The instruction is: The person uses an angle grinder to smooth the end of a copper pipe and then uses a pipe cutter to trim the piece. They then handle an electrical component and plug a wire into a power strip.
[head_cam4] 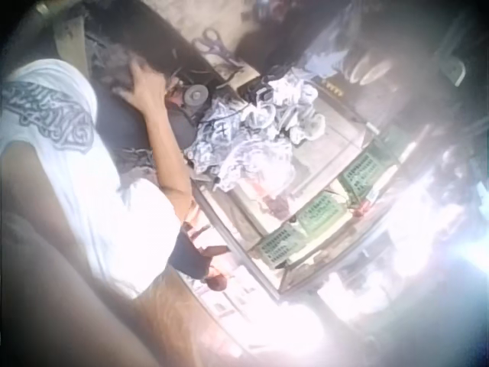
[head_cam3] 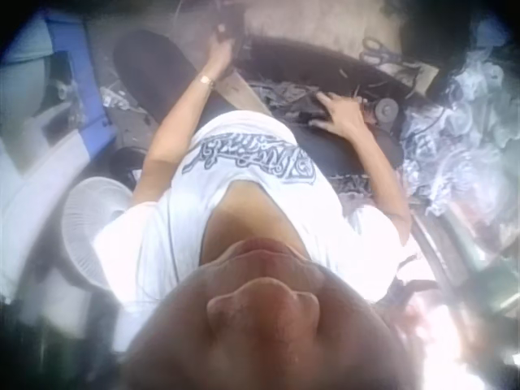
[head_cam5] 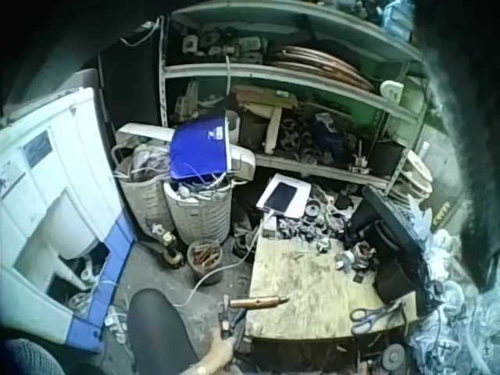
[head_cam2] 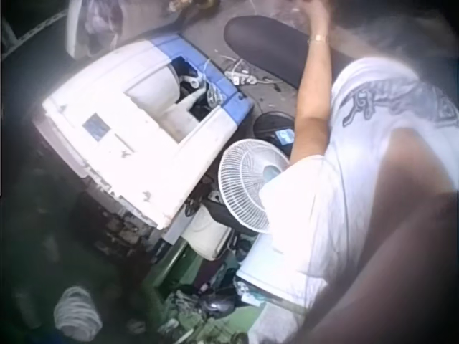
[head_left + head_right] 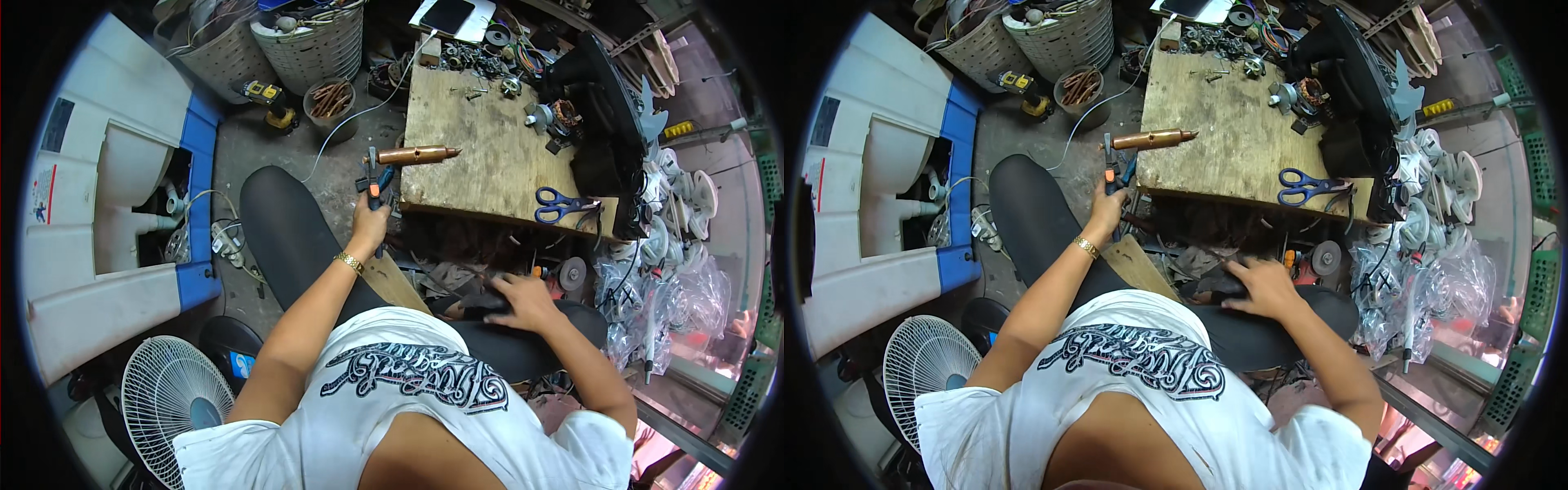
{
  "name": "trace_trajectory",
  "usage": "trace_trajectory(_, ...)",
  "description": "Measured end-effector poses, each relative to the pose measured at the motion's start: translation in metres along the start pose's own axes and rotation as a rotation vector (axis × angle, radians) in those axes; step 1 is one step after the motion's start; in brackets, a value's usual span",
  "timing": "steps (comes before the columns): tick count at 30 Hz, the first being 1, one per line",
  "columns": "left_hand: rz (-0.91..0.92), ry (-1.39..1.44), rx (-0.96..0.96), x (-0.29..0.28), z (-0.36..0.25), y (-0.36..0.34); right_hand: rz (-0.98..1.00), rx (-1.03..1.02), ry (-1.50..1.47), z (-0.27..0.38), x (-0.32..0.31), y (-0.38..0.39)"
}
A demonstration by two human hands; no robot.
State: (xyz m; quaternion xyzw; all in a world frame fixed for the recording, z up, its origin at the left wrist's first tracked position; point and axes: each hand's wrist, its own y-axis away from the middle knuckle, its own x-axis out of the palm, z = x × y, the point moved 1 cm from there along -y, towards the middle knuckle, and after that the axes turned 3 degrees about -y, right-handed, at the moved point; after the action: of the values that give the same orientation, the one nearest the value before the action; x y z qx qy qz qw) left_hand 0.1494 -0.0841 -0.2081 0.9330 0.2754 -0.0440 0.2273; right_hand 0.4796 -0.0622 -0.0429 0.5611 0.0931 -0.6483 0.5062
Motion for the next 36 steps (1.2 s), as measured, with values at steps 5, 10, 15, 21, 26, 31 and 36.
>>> trace_trajectory(5,0.008,-0.009,0.044,-0.001,0.002,-0.002,-0.23,0.212,-0.393,0.02,-0.086,0.085)
trace_trajectory(10,-0.015,0.01,0.076,0.011,0.005,0.005,-0.775,0.444,-0.647,0.03,-0.05,0.102)
trace_trajectory(15,-0.008,-0.033,0.074,0.004,0.01,0.006,-0.858,0.504,-0.667,0.043,-0.052,0.087)
trace_trajectory(21,-0.055,-0.016,0.036,0.008,0.011,0.019,-1.263,0.449,-0.895,0.022,-0.052,0.129)
trace_trajectory(26,-0.058,-0.081,0.052,0.015,-0.012,0.029,-1.307,0.23,-1.211,0.068,0.002,-0.033)
trace_trajectory(31,-0.084,0.036,0.047,0.023,0.011,0.022,-1.03,0.065,-1.259,0.078,0.026,-0.094)
trace_trajectory(36,-0.05,0.046,0.07,0.023,0.011,0.019,-1.035,0.01,-1.007,0.07,0.039,-0.106)
